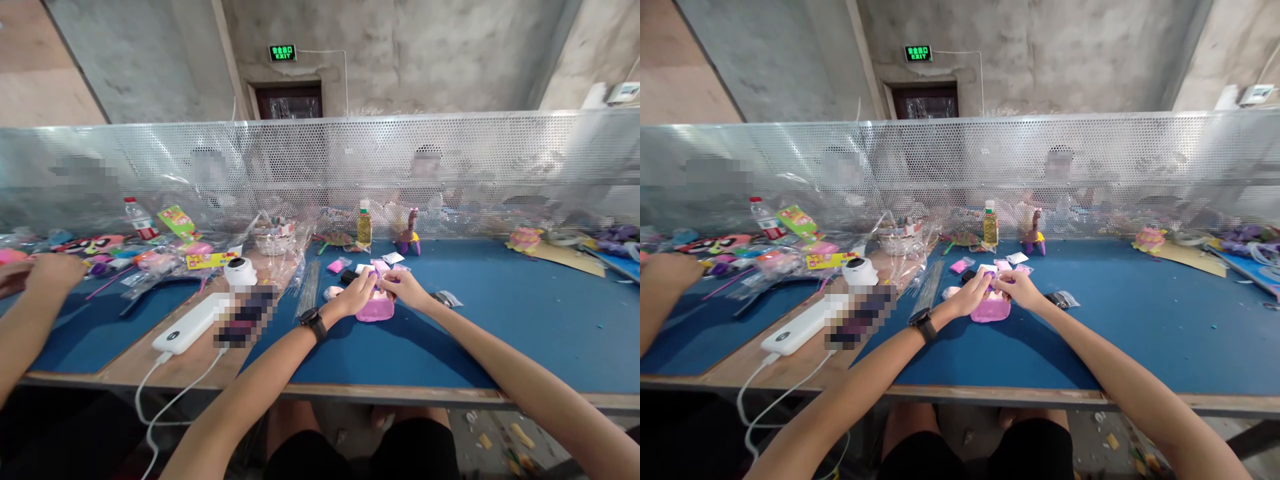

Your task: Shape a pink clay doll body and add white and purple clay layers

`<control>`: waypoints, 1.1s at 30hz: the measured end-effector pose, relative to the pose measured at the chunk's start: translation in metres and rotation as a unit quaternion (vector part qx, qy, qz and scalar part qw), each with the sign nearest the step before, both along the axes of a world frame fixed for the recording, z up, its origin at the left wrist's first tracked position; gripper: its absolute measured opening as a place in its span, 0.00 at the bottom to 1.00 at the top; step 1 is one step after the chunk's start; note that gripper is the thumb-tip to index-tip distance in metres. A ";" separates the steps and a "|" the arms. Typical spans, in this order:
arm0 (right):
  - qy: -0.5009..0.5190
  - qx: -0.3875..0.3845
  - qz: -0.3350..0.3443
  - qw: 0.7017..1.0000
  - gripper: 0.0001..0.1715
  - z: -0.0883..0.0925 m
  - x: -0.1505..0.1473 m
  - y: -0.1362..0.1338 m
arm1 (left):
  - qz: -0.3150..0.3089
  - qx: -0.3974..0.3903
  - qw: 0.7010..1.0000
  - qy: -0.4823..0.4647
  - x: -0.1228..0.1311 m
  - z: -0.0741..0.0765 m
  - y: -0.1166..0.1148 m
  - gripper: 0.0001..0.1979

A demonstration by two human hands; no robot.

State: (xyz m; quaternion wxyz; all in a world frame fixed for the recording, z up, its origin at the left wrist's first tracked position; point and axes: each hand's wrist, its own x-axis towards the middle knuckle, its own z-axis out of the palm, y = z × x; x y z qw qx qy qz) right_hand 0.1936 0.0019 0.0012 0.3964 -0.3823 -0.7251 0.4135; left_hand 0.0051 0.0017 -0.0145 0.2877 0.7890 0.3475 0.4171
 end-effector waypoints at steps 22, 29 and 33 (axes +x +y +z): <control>0.194 -0.017 -0.144 0.970 0.27 0.005 0.034 0.033 | 0.197 0.058 0.978 0.048 -0.057 0.019 0.037 0.15; 0.129 -0.081 -0.078 0.985 0.32 0.001 0.012 0.018 | 0.129 0.087 0.982 0.110 -0.041 0.016 0.024 0.15; 0.107 -0.076 -0.108 0.985 0.35 0.002 0.011 0.013 | 0.147 0.154 0.956 0.203 -0.033 0.017 0.014 0.14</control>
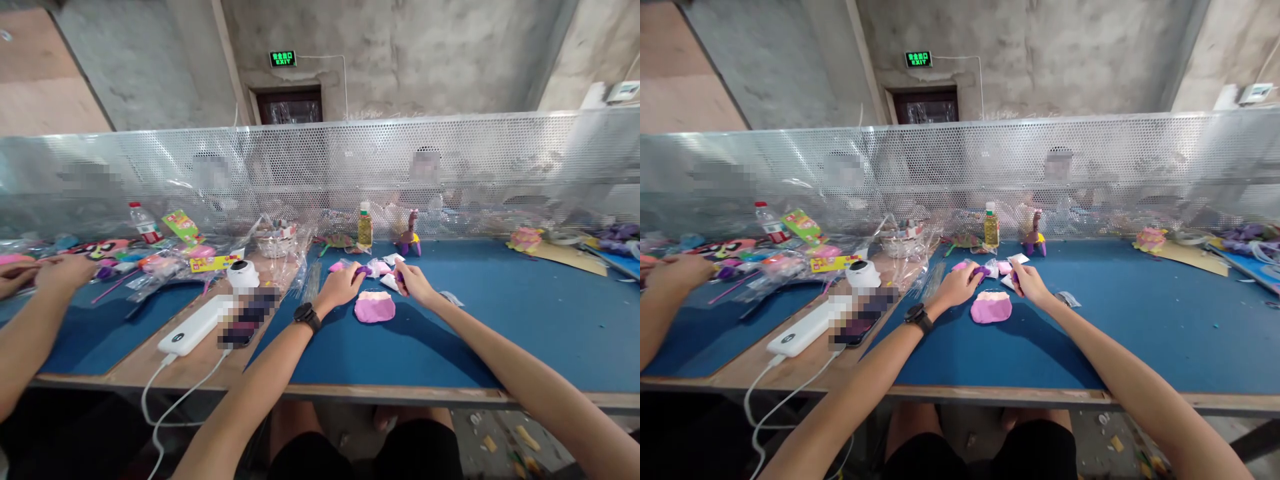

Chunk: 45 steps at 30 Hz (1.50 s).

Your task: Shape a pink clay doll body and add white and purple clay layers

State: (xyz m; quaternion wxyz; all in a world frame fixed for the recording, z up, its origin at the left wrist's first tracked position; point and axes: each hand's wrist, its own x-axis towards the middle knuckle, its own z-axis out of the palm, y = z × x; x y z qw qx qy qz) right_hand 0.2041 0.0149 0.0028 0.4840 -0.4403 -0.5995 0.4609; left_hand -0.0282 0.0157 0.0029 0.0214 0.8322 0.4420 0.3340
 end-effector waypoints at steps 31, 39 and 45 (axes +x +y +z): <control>-0.128 0.065 -0.083 0.986 0.40 -0.005 0.007 0.002 | -0.060 0.174 0.947 0.265 0.036 0.018 -0.036 0.15; -0.118 0.070 -0.062 0.989 0.30 -0.004 0.006 0.001 | -0.036 0.243 0.921 0.303 0.034 0.014 -0.034 0.15; -0.122 0.074 -0.061 0.988 0.28 -0.006 0.006 0.002 | -0.040 0.236 0.921 0.308 0.035 0.014 -0.035 0.15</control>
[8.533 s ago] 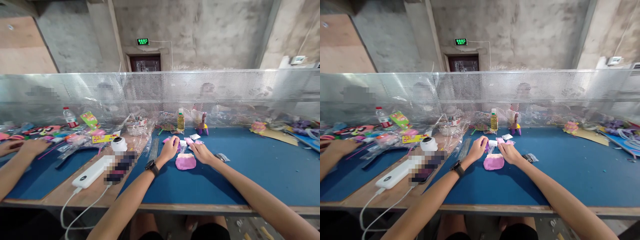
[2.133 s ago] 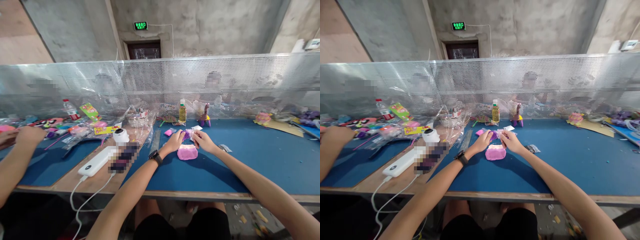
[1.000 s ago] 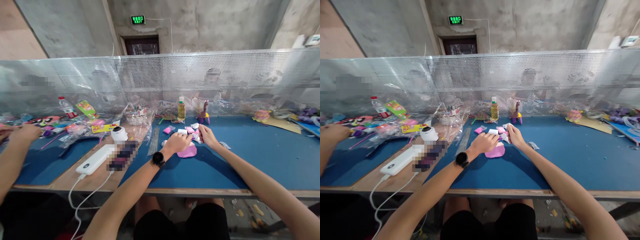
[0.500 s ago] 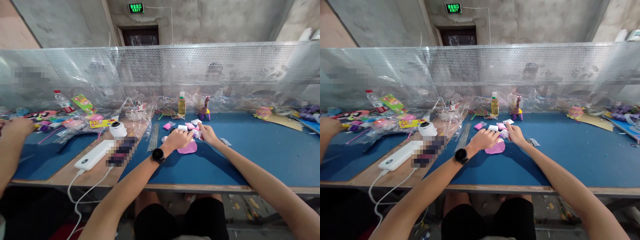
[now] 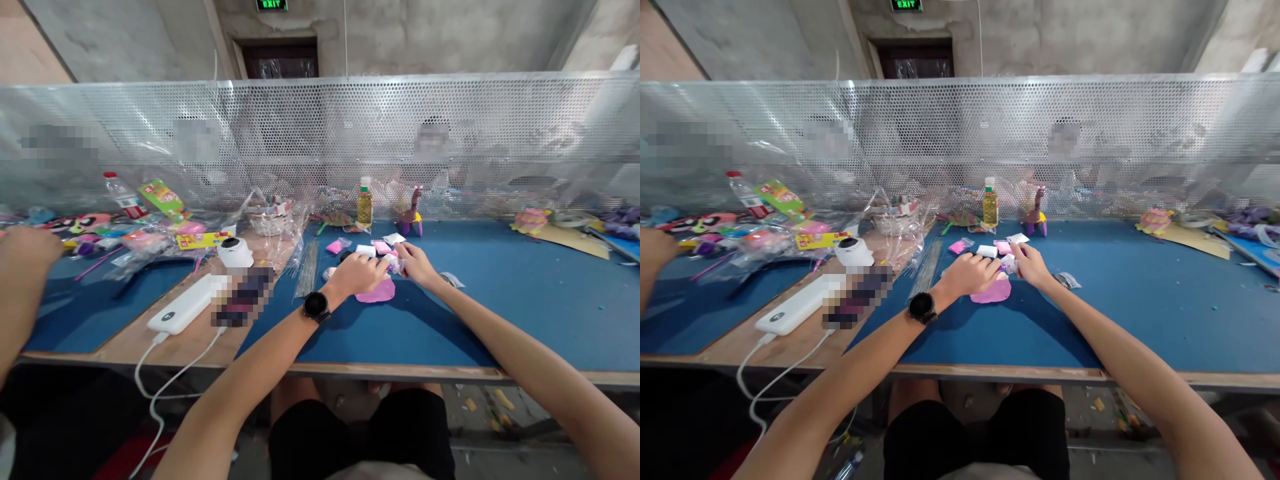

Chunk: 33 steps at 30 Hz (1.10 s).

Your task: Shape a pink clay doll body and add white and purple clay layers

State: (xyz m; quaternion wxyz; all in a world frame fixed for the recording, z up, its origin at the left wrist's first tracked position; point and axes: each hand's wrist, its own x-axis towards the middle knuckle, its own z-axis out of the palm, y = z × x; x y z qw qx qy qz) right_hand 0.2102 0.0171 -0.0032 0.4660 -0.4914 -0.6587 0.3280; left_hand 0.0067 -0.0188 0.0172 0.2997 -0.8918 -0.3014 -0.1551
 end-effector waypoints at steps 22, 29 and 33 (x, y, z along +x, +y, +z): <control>-0.035 0.032 0.002 0.999 0.31 0.000 -0.001 -0.001 | -0.008 0.016 1.000 0.006 0.003 -0.001 -0.002 0.15; -0.018 0.059 -0.012 0.998 0.29 -0.008 0.001 0.005 | -0.007 0.015 1.000 0.009 0.003 0.000 -0.003 0.15; -0.008 0.066 -0.002 0.998 0.30 -0.008 0.000 0.004 | -0.002 0.014 1.000 0.012 0.004 0.001 -0.005 0.16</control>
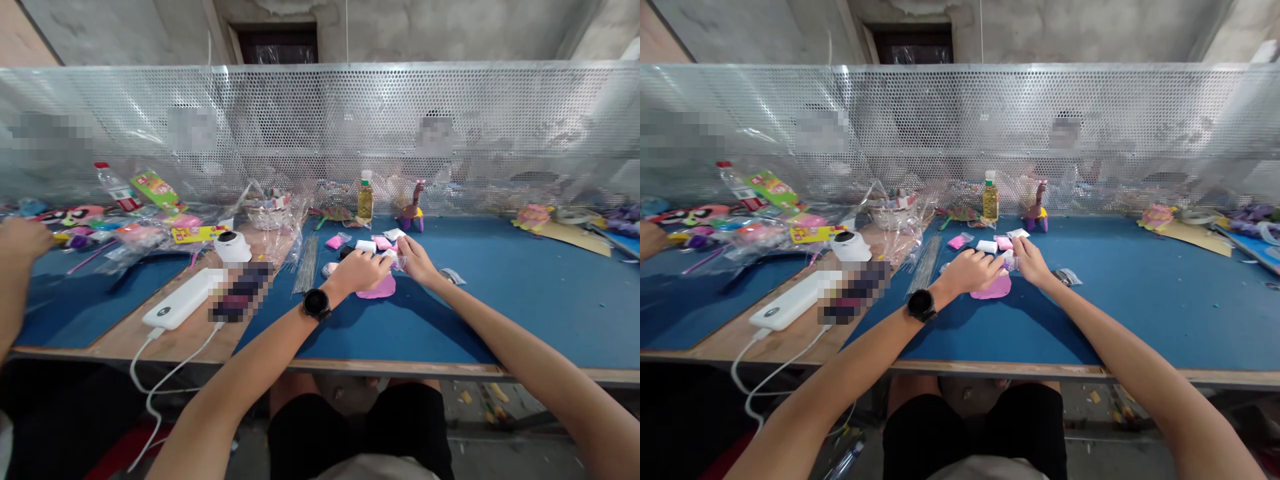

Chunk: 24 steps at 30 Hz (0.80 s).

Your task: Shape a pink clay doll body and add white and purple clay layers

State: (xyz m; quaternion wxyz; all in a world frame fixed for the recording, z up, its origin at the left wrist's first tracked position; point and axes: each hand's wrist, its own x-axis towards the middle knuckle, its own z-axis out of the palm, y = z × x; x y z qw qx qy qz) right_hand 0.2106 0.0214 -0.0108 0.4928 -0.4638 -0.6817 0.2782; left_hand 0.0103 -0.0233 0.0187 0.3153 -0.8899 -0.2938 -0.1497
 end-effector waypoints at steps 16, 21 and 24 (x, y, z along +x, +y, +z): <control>-0.007 -0.027 0.001 1.000 0.37 0.011 -0.003 -0.010 | 0.000 -0.016 1.000 -0.003 0.000 0.000 -0.001 0.16; -0.014 -0.021 -0.013 1.000 0.37 0.012 -0.003 -0.010 | 0.001 -0.011 1.000 0.000 0.000 0.001 -0.001 0.16; -0.024 -0.004 -0.027 0.999 0.37 0.012 -0.003 -0.011 | -0.001 -0.014 1.000 -0.004 0.000 0.000 0.000 0.15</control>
